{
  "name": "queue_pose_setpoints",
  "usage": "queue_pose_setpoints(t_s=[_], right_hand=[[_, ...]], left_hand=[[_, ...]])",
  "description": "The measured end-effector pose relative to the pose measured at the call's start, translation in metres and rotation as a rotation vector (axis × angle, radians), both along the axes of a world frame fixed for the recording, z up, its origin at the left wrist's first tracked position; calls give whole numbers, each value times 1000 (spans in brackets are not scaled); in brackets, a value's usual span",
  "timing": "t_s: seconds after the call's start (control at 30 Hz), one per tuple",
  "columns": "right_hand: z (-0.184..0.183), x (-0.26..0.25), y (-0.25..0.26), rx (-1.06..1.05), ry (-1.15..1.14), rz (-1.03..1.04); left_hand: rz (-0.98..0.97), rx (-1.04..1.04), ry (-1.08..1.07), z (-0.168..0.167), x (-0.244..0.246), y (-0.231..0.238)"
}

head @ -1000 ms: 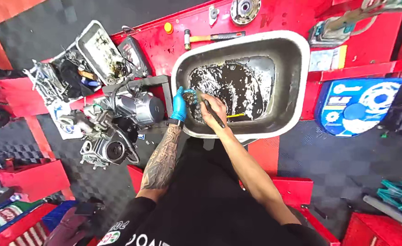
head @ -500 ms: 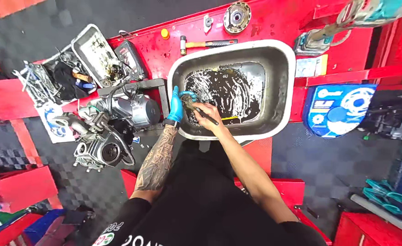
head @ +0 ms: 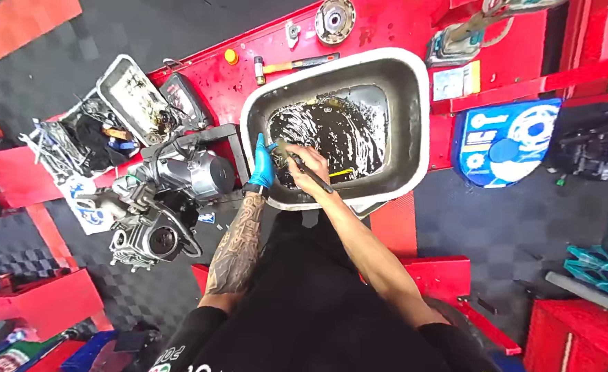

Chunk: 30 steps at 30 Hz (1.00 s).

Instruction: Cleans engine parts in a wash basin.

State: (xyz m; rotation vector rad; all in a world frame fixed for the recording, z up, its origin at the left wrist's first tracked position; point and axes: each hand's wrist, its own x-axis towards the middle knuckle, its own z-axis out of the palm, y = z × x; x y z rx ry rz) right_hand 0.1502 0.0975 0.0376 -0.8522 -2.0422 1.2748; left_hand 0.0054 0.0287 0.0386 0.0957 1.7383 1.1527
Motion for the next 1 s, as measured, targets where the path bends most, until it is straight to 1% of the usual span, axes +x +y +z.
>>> queue_pose_setpoints(t_s=[0.1,0.17,0.2,0.27,0.33,0.37,0.43,0.5,0.53,0.6,0.63,0.67,0.73,0.77,0.83,0.9,0.97,1.0], right_hand=[[-26,12,-4,-35,-62,82],[-33,26,8,-48,-161,78],[-28,30,13,-60,-186,32],[-8,26,18,-61,-89,-36],[0,17,10,-97,39,23],[-7,13,7,-106,75,76],[-25,16,2,-120,37,119],[-28,20,10,-160,-68,90],[-22,19,11,-164,-99,49],[-3,15,13,-143,-115,-97],[5,13,12,-133,-90,-162],[9,11,10,-150,-49,-176],[3,9,3,-199,34,-77],[-5,12,1,-211,33,-42],[-15,24,10,-254,-58,-54],[-6,32,21,-268,-154,-108],[10,30,24,-261,-100,-159],[13,28,20,-260,-45,-146]], left_hand=[[-61,56,44,-1,-2,5],[-38,61,-4,-6,-9,7],[-14,41,-32,-5,-11,7],[2,-22,-1,-9,-12,6],[-17,-73,89,-10,-7,3],[-64,-65,100,-9,-6,6],[-16,-102,163,-8,2,13],[-20,-116,122,-12,3,15],[7,-122,119,-15,7,13],[41,-99,101,-21,13,15],[56,-86,103,-21,16,16],[62,-73,109,-20,18,16],[26,-21,115,-13,17,17],[33,-16,136,-12,17,19],[61,-37,161,-16,16,21],[73,-8,99,-17,16,20],[108,20,37,-15,19,23],[130,25,16,-14,21,22]])
